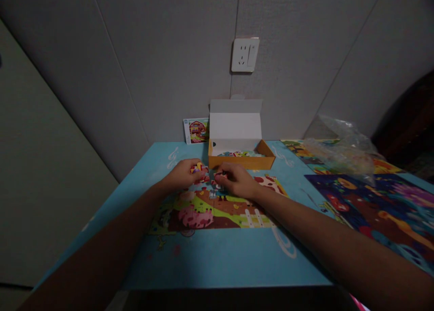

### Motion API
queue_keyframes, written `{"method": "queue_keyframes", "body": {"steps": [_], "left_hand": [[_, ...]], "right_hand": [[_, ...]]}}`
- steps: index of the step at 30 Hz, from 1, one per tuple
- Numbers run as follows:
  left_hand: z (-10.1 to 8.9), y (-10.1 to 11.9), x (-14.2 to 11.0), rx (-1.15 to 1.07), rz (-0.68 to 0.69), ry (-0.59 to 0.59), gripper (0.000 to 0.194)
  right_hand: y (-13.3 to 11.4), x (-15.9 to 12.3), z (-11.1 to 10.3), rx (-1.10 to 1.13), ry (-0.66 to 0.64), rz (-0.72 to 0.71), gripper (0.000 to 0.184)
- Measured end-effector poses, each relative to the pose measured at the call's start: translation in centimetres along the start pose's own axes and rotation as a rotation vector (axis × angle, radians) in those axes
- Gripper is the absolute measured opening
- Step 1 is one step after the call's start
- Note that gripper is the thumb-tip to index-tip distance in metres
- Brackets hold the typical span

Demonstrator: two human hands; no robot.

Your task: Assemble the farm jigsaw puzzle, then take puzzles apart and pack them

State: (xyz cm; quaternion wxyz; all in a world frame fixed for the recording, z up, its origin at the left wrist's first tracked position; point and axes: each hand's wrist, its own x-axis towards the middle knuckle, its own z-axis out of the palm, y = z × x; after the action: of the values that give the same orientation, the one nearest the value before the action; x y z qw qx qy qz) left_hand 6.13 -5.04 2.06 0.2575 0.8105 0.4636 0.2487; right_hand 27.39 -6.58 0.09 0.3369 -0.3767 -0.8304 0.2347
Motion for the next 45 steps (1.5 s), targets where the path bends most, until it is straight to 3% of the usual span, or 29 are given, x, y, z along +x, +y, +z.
{"method": "queue_keyframes", "body": {"steps": [3, 9, 11, 16, 20, 25, 29, 36, 41, 45], "left_hand": [[0.5, 0.6, 0.0, -0.096, 0.014, 0.043, 0.029], [2.3, 1.1, 0.0, -0.374, 0.05, -0.094, 0.031], [2.4, 1.0, 0.0, -0.341, 0.08, -0.101, 0.029], [2.1, 1.5, -0.4, -0.065, 0.128, 0.023, 0.022], [3.1, 2.2, -0.6, 0.007, 0.231, 0.016, 0.024], [4.9, 2.2, -0.5, 0.169, 0.255, -0.01, 0.03], [5.1, 2.4, -0.4, 0.15, 0.301, 0.023, 0.022], [4.7, 2.6, -0.4, 0.156, 0.235, 0.077, 0.014], [4.3, 2.7, -0.4, 0.133, 0.152, 0.153, 0.02], [4.2, 2.4, -0.3, 0.106, 0.127, 0.144, 0.024]], "right_hand": [[-0.3, -0.1, 0.0, 0.04, -0.003, -0.057, 0.013], [-0.5, 0.0, 0.3, 0.041, 0.078, -0.089, 0.018], [-0.4, 0.0, 0.2, 0.061, 0.091, -0.078, 0.012], [-0.7, 0.2, 0.2, 0.094, 0.209, -0.025, 0.023], [-1.0, 0.4, 0.6, 0.073, 0.254, -0.012, 0.025], [-1.5, 0.1, 1.2, 0.115, 0.192, -0.034, 0.034], [-2.2, -0.3, 1.3, 0.168, 0.131, -0.002, 0.044], [-2.5, -0.3, 1.1, 0.412, 0.109, 0.057, 0.035], [-1.0, 0.1, 1.1, 0.582, 0.188, 0.074, 0.06], [-0.3, 0.2, 0.9, 0.584, 0.142, 0.086, 0.069]]}}
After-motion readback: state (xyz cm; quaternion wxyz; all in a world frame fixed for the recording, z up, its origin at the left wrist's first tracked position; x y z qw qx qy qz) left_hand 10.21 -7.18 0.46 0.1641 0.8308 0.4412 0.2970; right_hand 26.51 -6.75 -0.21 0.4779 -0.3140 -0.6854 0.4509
